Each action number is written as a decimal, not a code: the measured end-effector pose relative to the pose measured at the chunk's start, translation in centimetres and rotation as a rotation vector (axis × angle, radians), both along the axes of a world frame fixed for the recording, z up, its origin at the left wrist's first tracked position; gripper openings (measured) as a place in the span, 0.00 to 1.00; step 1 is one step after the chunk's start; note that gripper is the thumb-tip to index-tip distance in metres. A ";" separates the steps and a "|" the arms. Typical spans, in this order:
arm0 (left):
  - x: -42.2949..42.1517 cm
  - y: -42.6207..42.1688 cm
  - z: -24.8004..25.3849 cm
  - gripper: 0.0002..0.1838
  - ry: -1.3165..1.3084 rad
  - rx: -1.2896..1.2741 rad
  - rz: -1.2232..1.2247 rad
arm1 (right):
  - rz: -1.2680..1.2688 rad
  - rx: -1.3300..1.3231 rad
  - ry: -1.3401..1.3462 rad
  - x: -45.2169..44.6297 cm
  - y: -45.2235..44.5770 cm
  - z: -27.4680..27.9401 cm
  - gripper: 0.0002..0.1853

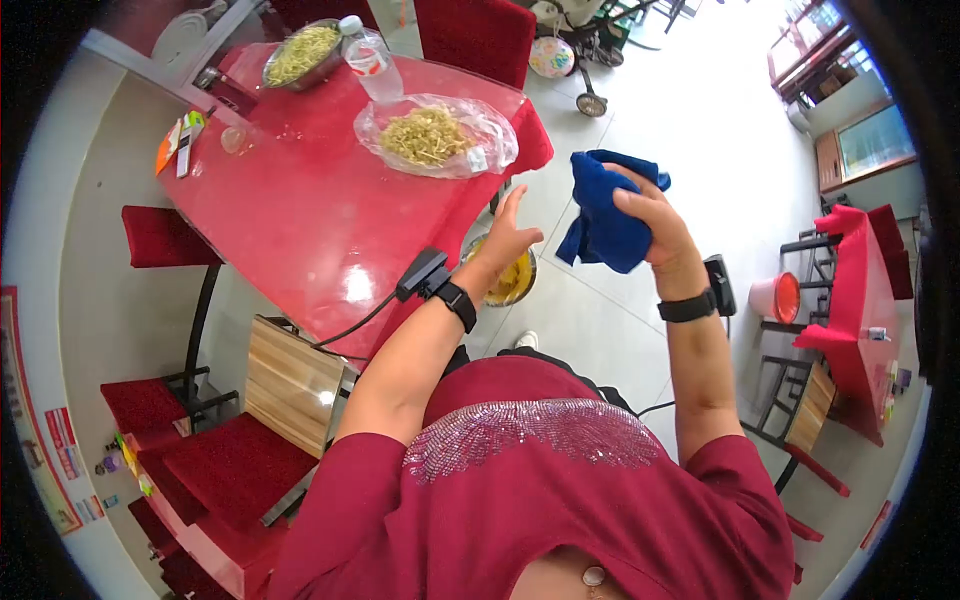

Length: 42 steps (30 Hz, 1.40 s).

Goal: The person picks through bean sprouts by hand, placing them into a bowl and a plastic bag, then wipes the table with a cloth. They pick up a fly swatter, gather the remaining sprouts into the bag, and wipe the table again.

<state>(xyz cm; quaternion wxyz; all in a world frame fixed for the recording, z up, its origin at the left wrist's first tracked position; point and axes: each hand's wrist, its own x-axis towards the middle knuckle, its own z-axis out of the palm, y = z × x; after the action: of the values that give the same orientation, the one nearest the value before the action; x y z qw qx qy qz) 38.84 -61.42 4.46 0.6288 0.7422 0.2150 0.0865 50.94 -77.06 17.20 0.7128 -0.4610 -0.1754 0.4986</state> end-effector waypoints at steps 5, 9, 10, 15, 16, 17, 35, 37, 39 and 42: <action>2.3 1.5 6.8 0.22 -0.269 -0.032 -0.367 | 0.292 -0.036 -0.486 1.3 0.1 5.1 0.23; 1.2 2.3 11.2 0.13 -0.157 -0.504 -0.352 | -0.251 -0.108 -0.608 2.9 0.2 4.3 0.24; 0.9 2.6 11.4 0.13 -0.162 -0.496 -0.352 | -0.492 -0.141 -0.623 3.1 0.5 2.6 0.26; -0.1 3.3 11.4 0.16 -0.264 -0.883 -0.223 | -0.084 -0.296 0.397 -2.0 2.2 -5.1 0.21; -0.2 3.4 11.2 0.16 -0.233 -0.911 -0.214 | 0.117 -0.199 0.485 -2.7 3.2 -6.7 0.27; -0.4 3.4 11.0 0.16 -0.229 -0.914 -0.177 | 0.102 -0.099 0.467 -2.9 3.8 -7.8 0.27; -8.7 7.9 14.2 0.17 -0.290 -0.316 0.262 | -0.062 0.026 -0.434 -4.6 5.0 0.0 0.08; -10.9 9.2 16.9 0.16 -0.301 -0.197 0.304 | 0.008 0.008 -0.467 -5.9 5.6 1.8 0.08; -13.7 10.7 20.1 0.16 -0.174 0.223 0.341 | 0.096 -0.027 -0.501 -8.0 6.3 4.9 0.08; -17.3 13.1 24.2 0.14 -0.411 0.403 0.432 | 0.194 0.070 -0.501 -11.6 9.5 8.7 0.09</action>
<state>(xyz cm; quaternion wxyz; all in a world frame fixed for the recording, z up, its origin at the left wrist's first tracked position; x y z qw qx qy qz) 21.49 -48.33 28.66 0.4670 0.7558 0.2148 0.4056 39.34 -67.53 25.93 0.6115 -0.5262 -0.4067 0.4288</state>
